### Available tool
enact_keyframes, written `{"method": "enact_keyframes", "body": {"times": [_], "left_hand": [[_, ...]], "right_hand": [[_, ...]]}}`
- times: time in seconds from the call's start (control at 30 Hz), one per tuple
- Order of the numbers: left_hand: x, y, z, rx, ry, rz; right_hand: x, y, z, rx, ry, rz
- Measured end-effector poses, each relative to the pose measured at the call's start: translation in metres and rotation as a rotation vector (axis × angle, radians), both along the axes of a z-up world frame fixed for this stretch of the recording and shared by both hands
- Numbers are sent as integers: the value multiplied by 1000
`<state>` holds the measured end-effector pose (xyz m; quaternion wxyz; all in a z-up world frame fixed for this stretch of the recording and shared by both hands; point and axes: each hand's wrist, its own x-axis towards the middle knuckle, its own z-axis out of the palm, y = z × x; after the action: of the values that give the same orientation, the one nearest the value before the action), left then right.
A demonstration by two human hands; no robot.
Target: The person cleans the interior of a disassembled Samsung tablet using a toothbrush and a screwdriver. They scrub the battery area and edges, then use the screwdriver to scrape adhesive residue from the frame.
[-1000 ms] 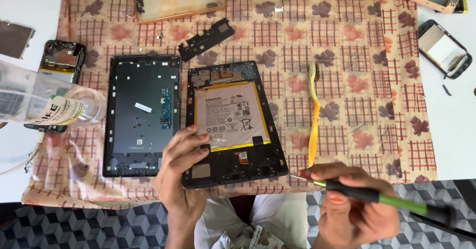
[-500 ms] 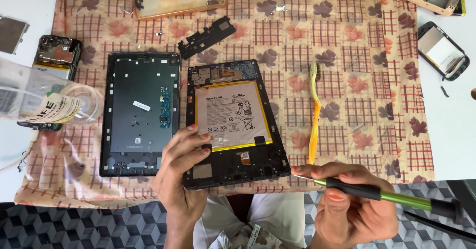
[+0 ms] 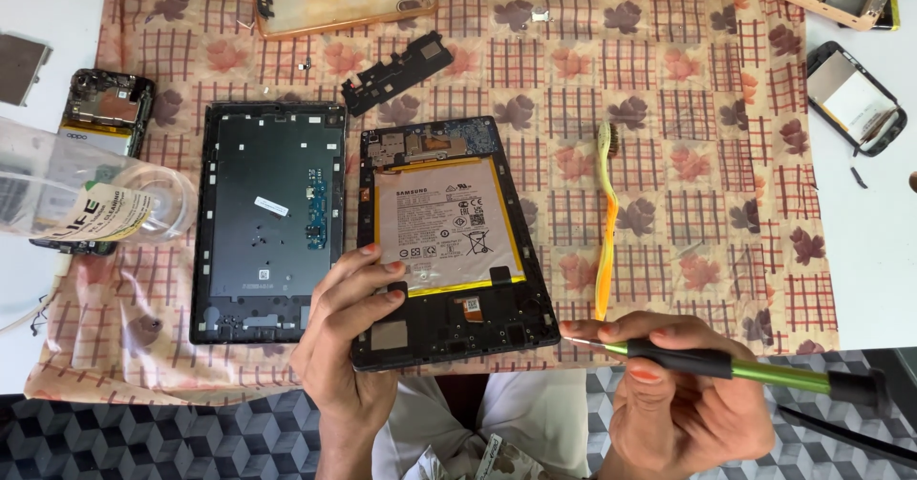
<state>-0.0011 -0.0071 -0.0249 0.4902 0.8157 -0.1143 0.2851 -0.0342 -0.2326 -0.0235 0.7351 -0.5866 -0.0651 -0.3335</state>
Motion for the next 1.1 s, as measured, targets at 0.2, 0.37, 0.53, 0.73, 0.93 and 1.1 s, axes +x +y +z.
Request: {"method": "enact_keyframes", "body": {"times": [0.2,0.37,0.53,0.73,0.93,1.1], "left_hand": [[0,-1,2,-19,9,10],[-1,-1,0,-18,2,8],[-2,-1,1,-17,17,15],[0,-2,1,-15,-2,20],[1,-3,-1,-11,-16,35],[2,-3,-1,8,-15,46]], "right_hand": [[2,2,5,90,-39,79],[0,5,5,59,9,11],[14,0,4,15,19,-33],[11,0,3,-9,47,-122],[-14,-12,-2,-34,216,47],[-18,-6,-7,-266,288,-57]]}}
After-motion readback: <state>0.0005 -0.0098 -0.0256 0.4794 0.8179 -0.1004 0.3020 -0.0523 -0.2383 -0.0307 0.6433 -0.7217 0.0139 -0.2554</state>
